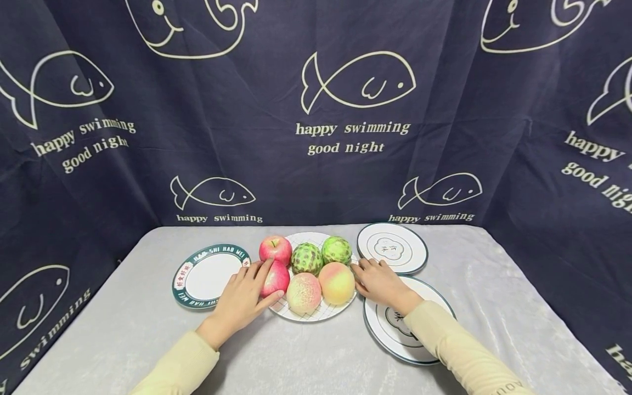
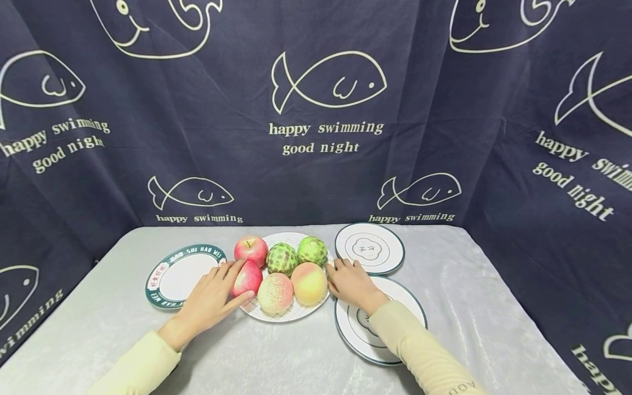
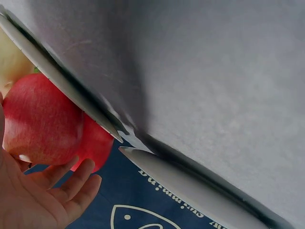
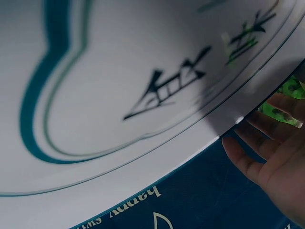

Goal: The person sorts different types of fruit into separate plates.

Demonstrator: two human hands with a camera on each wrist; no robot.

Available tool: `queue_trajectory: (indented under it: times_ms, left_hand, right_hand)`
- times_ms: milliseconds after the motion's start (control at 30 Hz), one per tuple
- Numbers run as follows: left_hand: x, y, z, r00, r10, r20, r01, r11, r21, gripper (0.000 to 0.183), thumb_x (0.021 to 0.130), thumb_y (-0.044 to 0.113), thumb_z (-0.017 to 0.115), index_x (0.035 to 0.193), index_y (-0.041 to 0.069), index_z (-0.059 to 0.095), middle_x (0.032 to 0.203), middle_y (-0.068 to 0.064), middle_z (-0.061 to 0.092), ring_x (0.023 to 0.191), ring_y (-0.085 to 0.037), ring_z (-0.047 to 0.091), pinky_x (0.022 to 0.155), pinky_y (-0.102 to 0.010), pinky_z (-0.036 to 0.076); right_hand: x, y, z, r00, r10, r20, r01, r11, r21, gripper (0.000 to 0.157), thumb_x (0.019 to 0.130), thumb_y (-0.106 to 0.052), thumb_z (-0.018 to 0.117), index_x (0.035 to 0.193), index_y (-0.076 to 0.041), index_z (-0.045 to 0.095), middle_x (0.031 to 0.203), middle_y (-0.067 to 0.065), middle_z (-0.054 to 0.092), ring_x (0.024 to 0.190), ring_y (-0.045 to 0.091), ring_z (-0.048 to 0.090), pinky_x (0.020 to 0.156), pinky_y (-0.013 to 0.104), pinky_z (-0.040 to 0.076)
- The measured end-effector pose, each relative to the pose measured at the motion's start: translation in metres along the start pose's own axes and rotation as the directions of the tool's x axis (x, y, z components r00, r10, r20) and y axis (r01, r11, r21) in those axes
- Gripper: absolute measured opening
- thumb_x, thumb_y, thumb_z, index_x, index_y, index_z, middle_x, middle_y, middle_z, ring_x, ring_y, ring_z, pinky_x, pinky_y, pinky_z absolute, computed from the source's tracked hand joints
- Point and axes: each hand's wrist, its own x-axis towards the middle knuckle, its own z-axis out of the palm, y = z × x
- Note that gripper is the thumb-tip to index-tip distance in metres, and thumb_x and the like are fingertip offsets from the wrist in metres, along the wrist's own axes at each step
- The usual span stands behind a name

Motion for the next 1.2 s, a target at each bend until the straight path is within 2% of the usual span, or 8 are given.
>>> queue_trajectory:
  times_ms: [200, 533, 833, 1200]
  left_hand:
    - [0.0013, 0.0002, -0.0002, 1.000, 0.006, -0.006, -0.006, 1.000, -0.030, 0.075, 0.080, 0.056, 0.058, 0.138, 0.014, 0.037, 0.122, -0.012, 0.052, 0.106, -0.033, 0.053, 0.081, -0.048, 0.045]
    - [0.0030, -0.0010, 0.0015, 0.999, 0.035, -0.031, -0.037, 0.997, -0.074, 0.074, 0.080, 0.051, 0.062, 0.136, 0.009, 0.040, 0.117, -0.014, 0.053, 0.103, -0.030, 0.054, 0.082, -0.046, 0.046]
    - [0.0038, -0.0004, 0.0009, 0.999, 0.034, -0.023, -0.036, 0.997, -0.062, 0.073, 0.080, 0.049, 0.062, 0.135, 0.008, 0.040, 0.114, -0.015, 0.053, 0.100, -0.030, 0.055, 0.082, -0.045, 0.046]
    - [0.0041, 0.0000, 0.0038, 0.996, 0.064, -0.063, -0.066, 0.998, -0.022, 0.074, 0.076, 0.047, 0.067, 0.132, 0.006, 0.042, 0.109, -0.015, 0.053, 0.092, -0.029, 0.056, 0.075, -0.043, 0.047]
  right_hand:
    - [-0.0004, -0.0012, -0.0013, 1.000, 0.003, 0.015, -0.003, 1.000, -0.010, 0.035, 0.086, -0.029, 0.057, 0.113, -0.007, 0.058, 0.102, 0.011, 0.057, 0.089, 0.027, 0.056, 0.073, 0.045, 0.044]
    - [-0.0014, -0.0024, -0.0001, 1.000, -0.017, -0.010, 0.017, 1.000, -0.019, 0.032, 0.087, -0.028, 0.055, 0.110, -0.006, 0.059, 0.101, 0.012, 0.056, 0.088, 0.027, 0.055, 0.072, 0.044, 0.043]
    - [-0.0007, -0.0037, 0.0020, 0.999, -0.029, -0.026, 0.028, 0.999, -0.037, 0.030, 0.086, -0.026, 0.055, 0.106, -0.004, 0.059, 0.097, 0.013, 0.056, 0.084, 0.027, 0.054, 0.068, 0.041, 0.042]
    - [-0.0006, -0.0037, 0.0041, 1.000, -0.020, -0.018, 0.019, 1.000, -0.021, 0.029, 0.086, -0.026, 0.055, 0.106, -0.004, 0.058, 0.096, 0.013, 0.055, 0.086, 0.027, 0.055, 0.070, 0.045, 0.044]
